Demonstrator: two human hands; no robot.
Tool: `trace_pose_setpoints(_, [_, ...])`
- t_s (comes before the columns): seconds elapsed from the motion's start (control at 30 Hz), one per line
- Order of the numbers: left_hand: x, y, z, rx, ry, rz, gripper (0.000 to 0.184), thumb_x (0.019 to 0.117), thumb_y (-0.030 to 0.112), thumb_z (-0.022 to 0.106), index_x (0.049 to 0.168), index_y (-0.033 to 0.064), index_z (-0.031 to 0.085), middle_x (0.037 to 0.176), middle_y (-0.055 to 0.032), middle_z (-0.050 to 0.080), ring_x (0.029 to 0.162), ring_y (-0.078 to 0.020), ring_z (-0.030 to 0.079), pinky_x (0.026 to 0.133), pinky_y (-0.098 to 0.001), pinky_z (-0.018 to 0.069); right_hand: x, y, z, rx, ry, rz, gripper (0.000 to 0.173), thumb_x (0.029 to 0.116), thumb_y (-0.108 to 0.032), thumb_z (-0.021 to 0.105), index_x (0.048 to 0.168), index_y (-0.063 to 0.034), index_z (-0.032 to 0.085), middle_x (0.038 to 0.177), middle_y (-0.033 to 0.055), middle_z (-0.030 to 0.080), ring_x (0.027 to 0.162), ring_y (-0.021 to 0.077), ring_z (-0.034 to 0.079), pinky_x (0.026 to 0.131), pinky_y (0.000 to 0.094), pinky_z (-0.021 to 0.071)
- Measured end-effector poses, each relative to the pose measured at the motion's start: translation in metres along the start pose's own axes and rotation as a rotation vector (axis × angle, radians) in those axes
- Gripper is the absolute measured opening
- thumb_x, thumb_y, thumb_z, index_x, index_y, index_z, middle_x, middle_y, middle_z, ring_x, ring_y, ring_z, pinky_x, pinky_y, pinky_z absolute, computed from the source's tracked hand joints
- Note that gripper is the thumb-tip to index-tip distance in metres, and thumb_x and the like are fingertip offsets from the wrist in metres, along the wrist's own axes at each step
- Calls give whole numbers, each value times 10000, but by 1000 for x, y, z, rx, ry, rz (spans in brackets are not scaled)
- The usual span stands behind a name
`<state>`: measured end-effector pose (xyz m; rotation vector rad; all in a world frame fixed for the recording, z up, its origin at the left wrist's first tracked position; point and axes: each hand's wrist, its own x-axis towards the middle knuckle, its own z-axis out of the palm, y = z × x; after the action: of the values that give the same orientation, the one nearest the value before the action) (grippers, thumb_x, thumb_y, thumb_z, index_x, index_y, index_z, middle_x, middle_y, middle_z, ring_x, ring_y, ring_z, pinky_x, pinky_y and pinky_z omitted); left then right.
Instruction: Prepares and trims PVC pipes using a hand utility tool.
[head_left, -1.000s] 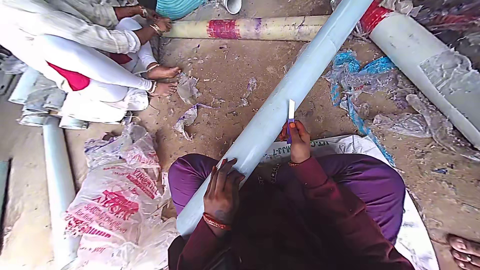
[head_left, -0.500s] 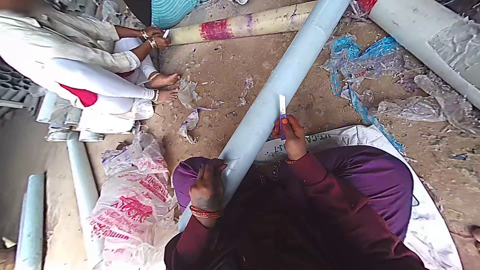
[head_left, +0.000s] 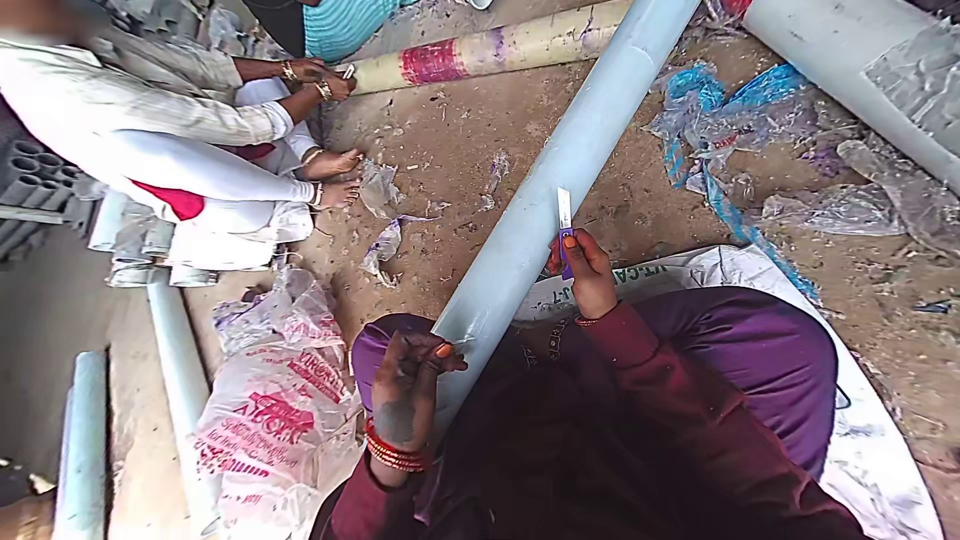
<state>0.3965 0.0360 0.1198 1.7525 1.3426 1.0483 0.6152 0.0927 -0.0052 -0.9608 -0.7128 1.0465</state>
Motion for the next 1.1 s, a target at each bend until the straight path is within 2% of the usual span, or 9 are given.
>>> trace_pose_setpoints(0.13, [2, 9, 0, -214, -105, 27, 123, 1013, 102, 602, 1022, 207, 539, 817, 149, 692, 554, 24, 607, 496, -154, 535, -1, 0, -1, -9, 7, -2, 242, 1084, -119, 360, 1027, -64, 588, 770, -101, 586, 672, -31, 588, 660, 166, 536])
trace_pose_setpoints(0.37, [23, 17, 4, -195, -163, 276, 83, 1034, 214, 597, 1094, 272, 597, 896, 158, 700, 685, 17, 675, 622, -159, 597, -1, 1, 0, -3, 29, 10, 245, 1081, -109, 361, 1027, -57, 595, 759, -105, 574, 653, -37, 573, 648, 158, 525])
trace_pose_setpoints(0.53, [70, 58, -6, -127, -80, 475, 148, 1035, 261, 599, 1176, 302, 616, 946, 164, 730, 781, -3, 701, 722, -188, 601, -1, 2, 0, -13, 28, 15, 251, 1080, -115, 362, 1027, -41, 596, 741, -98, 566, 652, -29, 572, 653, 169, 528])
trace_pose_setpoints(0.6, [88, 66, -10, 66, -82, 521, 248, 1061, 244, 550, 1306, 243, 586, 1106, 164, 735, 957, -6, 707, 852, -208, 589, 0, -1, 1, -14, 27, 30, 257, 1079, -106, 356, 1026, -33, 597, 728, -96, 561, 645, -28, 570, 651, 170, 526])
trace_pose_setpoints(0.67, [107, 60, -7, 189, -107, 571, 319, 1057, 127, 534, 1363, 38, 544, 1258, 52, 686, 1134, -58, 663, 1000, -278, 546, 0, -4, 1, -11, 32, 54, 257, 1077, -94, 357, 1025, -21, 598, 717, -90, 558, 635, -25, 568, 648, 172, 525])
trace_pose_setpoints(0.8, [128, 14, 10, 320, 31, 406, 271, 966, 78, 654, 1167, -103, 650, 995, -39, 726, 873, 13, 672, 845, -194, 563, 0, -13, 1, 9, 36, 92, 249, 1072, -67, 366, 1014, 13, 595, 718, -58, 554, 621, -4, 564, 641, 183, 525])
trace_pose_setpoints(0.9, [130, -16, 21, 363, 93, 144, 219, 1044, 131, 522, 1074, -44, 650, 773, 57, 603, 648, 63, 546, 660, -140, 483, -1, -18, 1, 29, -6, 96, 246, 1071, -78, 365, 1004, -2, 589, 680, -72, 552, 571, -15, 547, 577, 163, 504])
trace_pose_setpoints(1.0, [131, -27, 26, 271, 134, -54, 262, 1095, 158, 370, 957, 57, 568, 655, 120, 508, 559, 51, 507, 593, -153, 470, -9, -26, 3, -40, -115, 109, 246, 1068, -78, 414, 923, -13, 601, 600, -96, 502, 492, -56, 461, 486, 112, 405])
trace_pose_setpoints(1.1, [132, -28, 26, 360, 136, -97, 320, 1105, 196, 360, 958, 11, 577, 679, 74, 499, 581, 21, 502, 610, -184, 459, -17, -26, 2, -285, -220, 64, 282, 1045, -120, 487, 848, -5, 652, 608, -80, 482, 518, -48, 410, 527, 149, 373])
